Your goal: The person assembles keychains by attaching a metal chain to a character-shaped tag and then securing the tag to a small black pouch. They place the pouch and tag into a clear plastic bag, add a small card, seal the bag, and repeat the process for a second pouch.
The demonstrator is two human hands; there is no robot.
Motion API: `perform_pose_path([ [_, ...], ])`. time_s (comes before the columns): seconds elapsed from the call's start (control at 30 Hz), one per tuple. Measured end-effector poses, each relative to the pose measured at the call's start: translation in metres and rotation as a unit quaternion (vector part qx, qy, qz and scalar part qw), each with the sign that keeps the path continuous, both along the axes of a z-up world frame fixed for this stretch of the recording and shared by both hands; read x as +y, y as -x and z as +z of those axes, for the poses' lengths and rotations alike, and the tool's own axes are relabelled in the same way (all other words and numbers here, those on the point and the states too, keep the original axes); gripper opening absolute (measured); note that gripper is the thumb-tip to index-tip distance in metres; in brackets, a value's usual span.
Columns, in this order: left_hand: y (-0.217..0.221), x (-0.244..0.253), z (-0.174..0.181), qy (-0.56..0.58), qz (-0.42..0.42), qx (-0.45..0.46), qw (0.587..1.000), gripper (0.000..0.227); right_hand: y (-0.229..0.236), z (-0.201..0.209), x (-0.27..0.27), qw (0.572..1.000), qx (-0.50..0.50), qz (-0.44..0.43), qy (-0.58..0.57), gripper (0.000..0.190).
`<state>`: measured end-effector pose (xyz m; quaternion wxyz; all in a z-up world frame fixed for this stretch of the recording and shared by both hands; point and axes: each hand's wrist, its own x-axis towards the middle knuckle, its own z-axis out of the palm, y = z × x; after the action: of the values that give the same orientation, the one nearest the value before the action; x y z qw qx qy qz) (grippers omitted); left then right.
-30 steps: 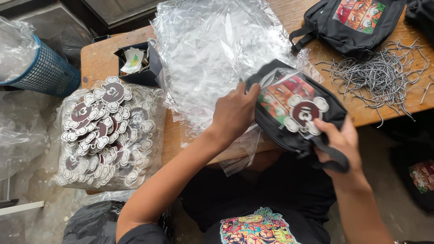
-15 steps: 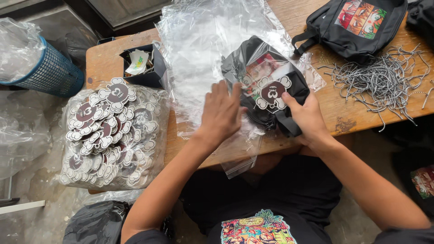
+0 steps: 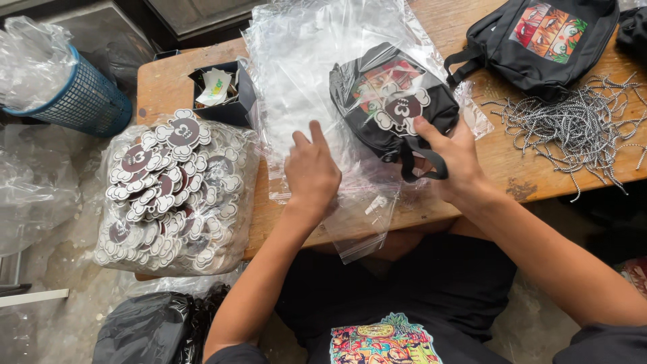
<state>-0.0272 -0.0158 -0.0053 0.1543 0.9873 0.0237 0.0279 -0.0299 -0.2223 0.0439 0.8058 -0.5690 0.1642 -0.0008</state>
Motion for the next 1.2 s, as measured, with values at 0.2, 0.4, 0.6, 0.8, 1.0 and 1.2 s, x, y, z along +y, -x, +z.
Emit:
perform_pose_path([
  [0.2, 0.005, -0.005, 0.013, 0.166, -0.033, -0.119, 0.978, 0.029, -0.036, -0.06, 0.01, 0.997, -0.002, 0.06, -0.045, 0.032],
  [0.4, 0.015, -0.017, 0.028, 0.232, -0.088, -0.172, 0.953, 0.031, -0.06, -0.032, 0.025, 0.986, -0.025, 0.047, -0.16, 0.039],
  [0.6, 0.016, -0.021, 0.025, 0.247, -0.13, -0.208, 0.937, 0.035, -0.078, -0.032, 0.038, 0.98, -0.008, 0.084, -0.182, 0.042],
  [0.8, 0.031, -0.005, 0.039, 0.203, -0.102, -0.178, 0.958, 0.034, -0.11, -0.102, -0.008, 0.979, -0.063, 0.101, -0.166, 0.024],
  [1.0, 0.038, 0.008, 0.026, 0.169, -0.082, -0.182, 0.965, 0.038, -0.109, -0.14, -0.012, 0.948, -0.021, 0.011, -0.316, 0.015],
  [1.2, 0.046, 0.013, 0.03, 0.161, -0.076, -0.2, 0.963, 0.035, -0.166, -0.257, -0.016, 0.978, -0.017, 0.003, -0.208, 0.021],
])
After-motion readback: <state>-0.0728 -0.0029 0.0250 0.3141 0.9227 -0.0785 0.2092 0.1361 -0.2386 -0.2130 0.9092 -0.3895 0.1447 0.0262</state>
